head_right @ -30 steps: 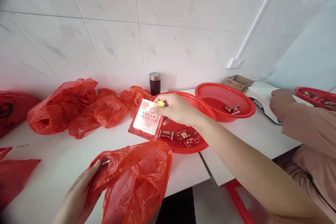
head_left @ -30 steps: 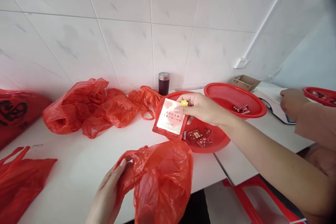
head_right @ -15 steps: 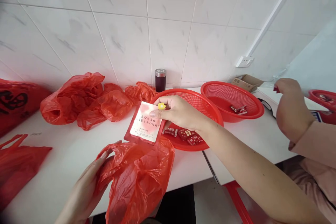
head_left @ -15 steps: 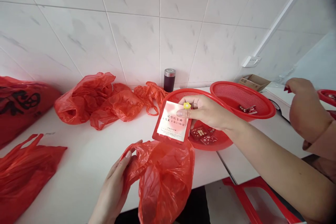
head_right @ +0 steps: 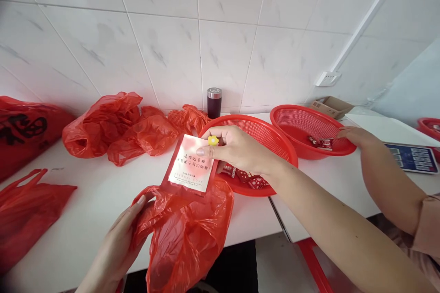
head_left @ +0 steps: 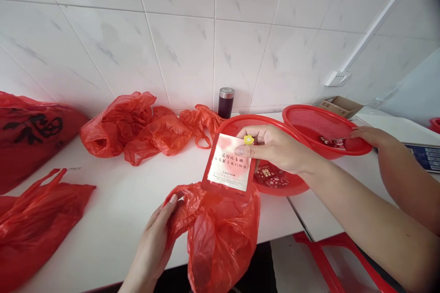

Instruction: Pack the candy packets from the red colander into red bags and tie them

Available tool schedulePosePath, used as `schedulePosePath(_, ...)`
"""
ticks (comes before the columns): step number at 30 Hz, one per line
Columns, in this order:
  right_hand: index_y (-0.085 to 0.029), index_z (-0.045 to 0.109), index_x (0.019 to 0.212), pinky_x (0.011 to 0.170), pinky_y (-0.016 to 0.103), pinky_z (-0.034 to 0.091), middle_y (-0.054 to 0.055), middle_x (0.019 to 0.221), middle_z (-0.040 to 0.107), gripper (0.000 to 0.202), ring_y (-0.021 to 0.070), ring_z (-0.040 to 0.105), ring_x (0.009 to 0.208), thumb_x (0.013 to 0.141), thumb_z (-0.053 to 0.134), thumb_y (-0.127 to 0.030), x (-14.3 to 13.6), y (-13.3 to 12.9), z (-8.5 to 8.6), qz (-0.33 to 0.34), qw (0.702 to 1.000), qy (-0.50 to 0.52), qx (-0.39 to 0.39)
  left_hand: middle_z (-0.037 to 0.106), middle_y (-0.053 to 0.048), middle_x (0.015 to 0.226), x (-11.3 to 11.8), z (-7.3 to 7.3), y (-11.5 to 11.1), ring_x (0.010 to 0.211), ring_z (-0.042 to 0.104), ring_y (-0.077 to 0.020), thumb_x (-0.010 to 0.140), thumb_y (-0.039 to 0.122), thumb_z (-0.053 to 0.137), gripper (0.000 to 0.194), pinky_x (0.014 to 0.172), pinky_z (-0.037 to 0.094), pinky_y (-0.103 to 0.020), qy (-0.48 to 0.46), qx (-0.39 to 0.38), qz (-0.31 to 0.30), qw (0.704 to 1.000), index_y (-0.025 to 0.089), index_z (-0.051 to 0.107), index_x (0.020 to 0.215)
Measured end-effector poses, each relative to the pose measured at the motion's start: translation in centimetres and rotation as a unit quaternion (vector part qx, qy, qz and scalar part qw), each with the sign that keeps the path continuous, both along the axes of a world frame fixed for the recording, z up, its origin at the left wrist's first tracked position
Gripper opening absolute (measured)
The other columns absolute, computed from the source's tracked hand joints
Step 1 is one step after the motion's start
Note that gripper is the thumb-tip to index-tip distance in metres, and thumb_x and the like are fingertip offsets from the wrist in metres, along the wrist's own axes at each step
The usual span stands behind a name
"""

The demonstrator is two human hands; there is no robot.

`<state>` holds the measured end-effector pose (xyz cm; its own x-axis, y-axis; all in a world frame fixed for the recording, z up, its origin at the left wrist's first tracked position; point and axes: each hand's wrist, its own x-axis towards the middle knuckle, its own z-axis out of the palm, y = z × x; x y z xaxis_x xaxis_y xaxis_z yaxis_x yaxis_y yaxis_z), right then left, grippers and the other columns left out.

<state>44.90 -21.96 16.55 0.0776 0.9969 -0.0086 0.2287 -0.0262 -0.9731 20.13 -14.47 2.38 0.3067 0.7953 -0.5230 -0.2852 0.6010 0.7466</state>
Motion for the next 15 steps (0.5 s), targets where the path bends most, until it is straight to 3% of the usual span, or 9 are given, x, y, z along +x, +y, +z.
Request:
schedulePosePath(9,-0.016,0.063,0.082,0.064,0.025,0.054,0.000,0.079,0.065,0.020,0.0141,0.066,0.076,0.076,0.076,-0.031,0.0,0.0,-0.9,0.004,1.000,0.015,-0.002,0.073,-0.005,0.079,0.0,-0.2,0.1,0.067,0.067,-0.0159,0.072,0.029,0.075,0.024,0.057,0.056,-0.021,-0.047,-0.013,-0.013,0.999,0.015,0.073,0.091)
schedulePosePath(15,-0.017,0.062,0.084,0.063,0.024,0.053,-0.001,0.079,0.062,0.021,0.0125,0.064,0.075,0.080,0.073,-0.034,0.1,0.1,-1.8,0.016,1.000,0.017,0.000,0.070,-0.002,0.080,-0.6,-0.3,0.3,0.057,0.063,-0.0131,0.082,0.028,0.064,0.015,0.051,0.055,-0.024,-0.088,-0.035,-0.012,0.995,0.018,0.071,0.092)
